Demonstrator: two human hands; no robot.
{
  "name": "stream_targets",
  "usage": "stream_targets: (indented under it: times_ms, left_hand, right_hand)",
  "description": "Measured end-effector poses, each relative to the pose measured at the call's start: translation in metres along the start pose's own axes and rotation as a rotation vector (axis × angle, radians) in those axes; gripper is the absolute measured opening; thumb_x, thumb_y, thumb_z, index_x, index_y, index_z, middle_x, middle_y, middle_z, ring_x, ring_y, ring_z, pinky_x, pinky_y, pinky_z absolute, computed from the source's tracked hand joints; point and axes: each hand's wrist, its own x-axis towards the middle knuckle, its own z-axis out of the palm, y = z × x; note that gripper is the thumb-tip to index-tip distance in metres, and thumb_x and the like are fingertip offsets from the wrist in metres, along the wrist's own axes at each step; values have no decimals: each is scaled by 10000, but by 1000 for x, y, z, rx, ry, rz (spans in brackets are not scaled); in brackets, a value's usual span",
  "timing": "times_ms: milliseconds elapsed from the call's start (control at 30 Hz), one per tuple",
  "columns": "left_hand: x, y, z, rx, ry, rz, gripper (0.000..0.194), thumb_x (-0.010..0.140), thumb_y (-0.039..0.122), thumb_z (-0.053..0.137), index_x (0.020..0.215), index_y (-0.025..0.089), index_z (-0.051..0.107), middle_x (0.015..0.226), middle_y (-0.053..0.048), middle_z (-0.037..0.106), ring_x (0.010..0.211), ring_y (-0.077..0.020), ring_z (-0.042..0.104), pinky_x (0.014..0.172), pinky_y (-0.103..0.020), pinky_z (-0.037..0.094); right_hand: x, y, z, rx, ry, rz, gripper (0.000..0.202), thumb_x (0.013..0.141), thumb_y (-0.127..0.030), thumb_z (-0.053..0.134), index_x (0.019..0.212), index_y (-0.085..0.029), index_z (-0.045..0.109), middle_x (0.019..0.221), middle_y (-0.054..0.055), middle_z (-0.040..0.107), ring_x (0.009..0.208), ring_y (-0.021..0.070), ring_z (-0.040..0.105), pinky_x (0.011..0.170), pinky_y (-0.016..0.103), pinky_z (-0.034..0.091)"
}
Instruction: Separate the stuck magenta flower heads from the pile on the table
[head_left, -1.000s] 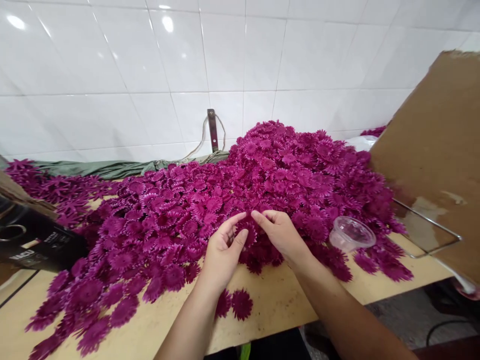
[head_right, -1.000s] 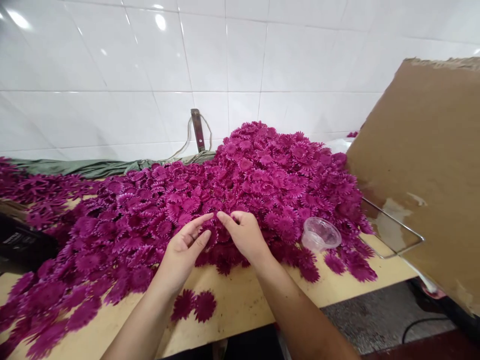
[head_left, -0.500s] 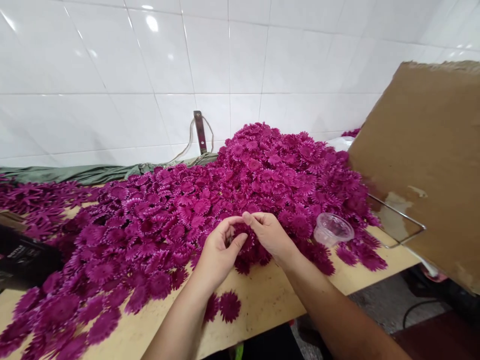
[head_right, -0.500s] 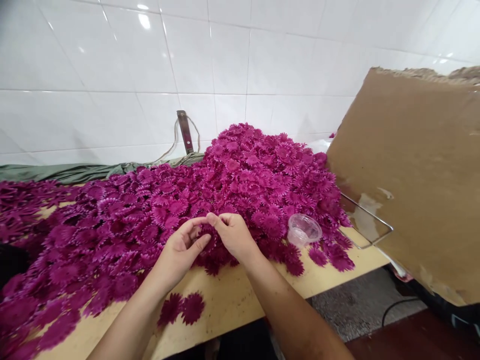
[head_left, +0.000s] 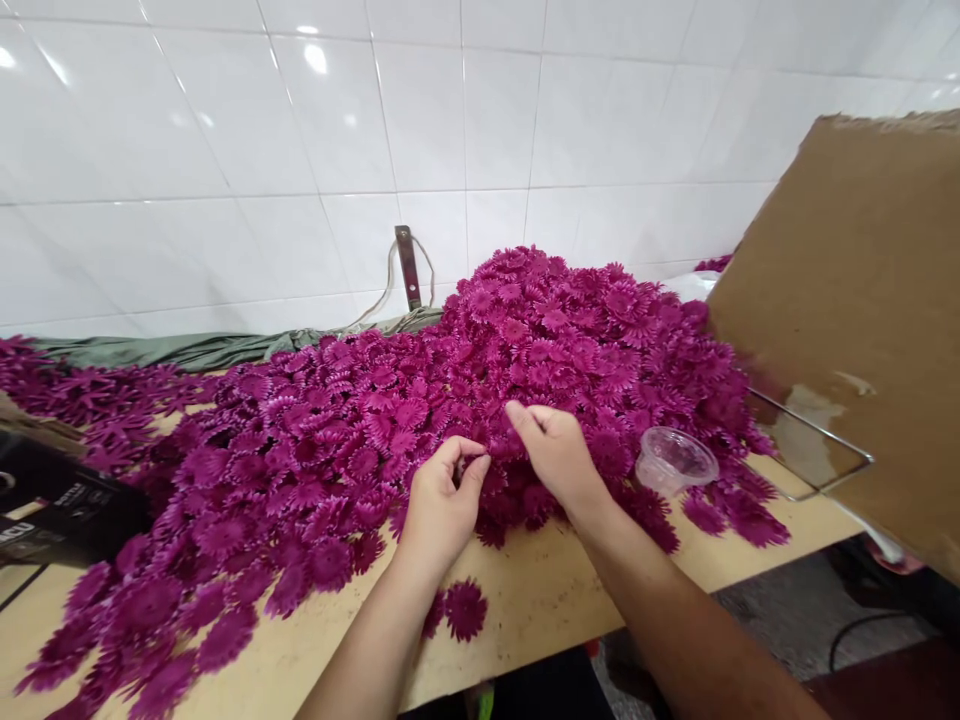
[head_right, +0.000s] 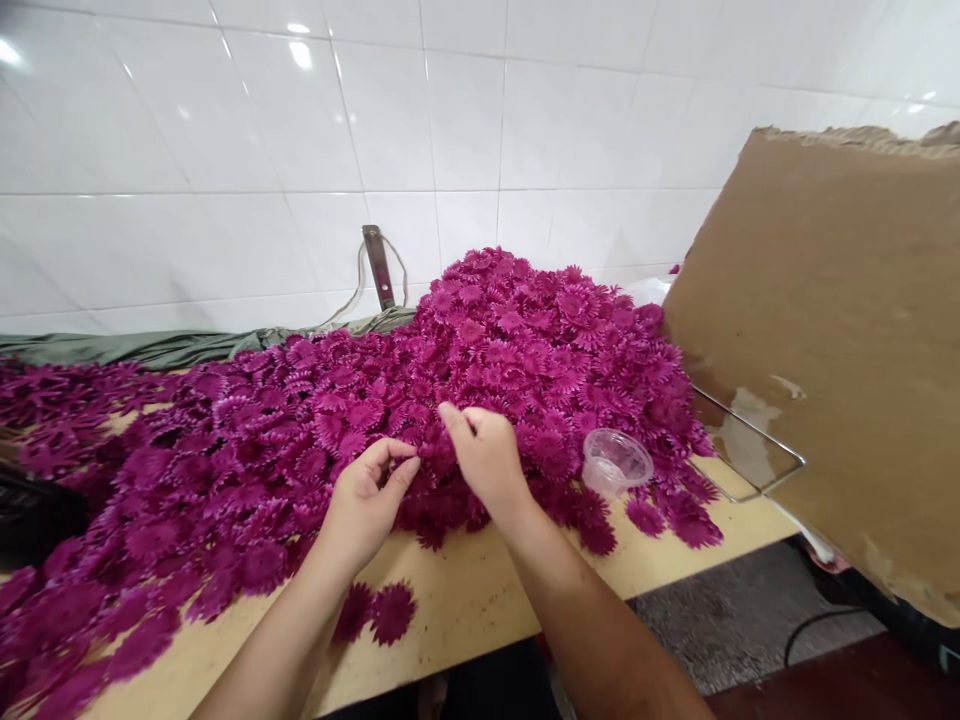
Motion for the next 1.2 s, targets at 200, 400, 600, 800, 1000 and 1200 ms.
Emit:
stream_targets:
  times_ms: [200,400,600,800,1000,1200]
  left_hand:
    - [13,0,-9,33,14,-62,106,691,209,555,770,158,605,625,17,573,612,-132,526,640,-254,425]
    - [32,-6,9,132,-15,12,271,677,133,575,938,165,641,835,-54,672,811,-191,586,817,-321,415]
    - [29,-14,15,42,-108,-52,124,683,212,550,563,181,562,538,25,560,559,-130,485,569,-239,373]
    - [27,-19,13,-42,-96,-127,377,677,468,513,467,202,348,453,68,319,462,-83,301,467,-225,270]
    - [17,-8,5,-147,-184,-132,258,671,400,548,584,170,470,533,59,395,504,-82,335,504,-218,295]
    - [-3,1,-2,-65,-87,-94,170,688,270,542,565,171,479,540,46,433,549,-100,392,560,-228,329]
  right_hand:
    - [38,13,-17,-113,146,-34,318,725,-436,502,533,-204,398,510,-46,362,488,98,340,526,252,333]
    - [23,5,-11,-294,63,-130,432,708,-332,573,1086,-124,548,1020,149,559,803,208,561,780,380,437]
    - [-9,-5,-6,-62,-331,-24,258,755,-286,560,972,-151,596,947,88,635,853,178,589,778,320,462]
    - [-13,-4,5,167,-421,-30,146,740,-236,561,856,-155,598,858,46,663,813,162,603,761,298,463]
    - [-14,-2,10,-70,-217,-88,156,774,-200,494,797,-195,648,822,56,696,762,190,624,731,319,456]
    - [20,1,5,-242,47,-69,238,818,-218,406,739,-187,629,654,45,657,617,174,610,668,309,463]
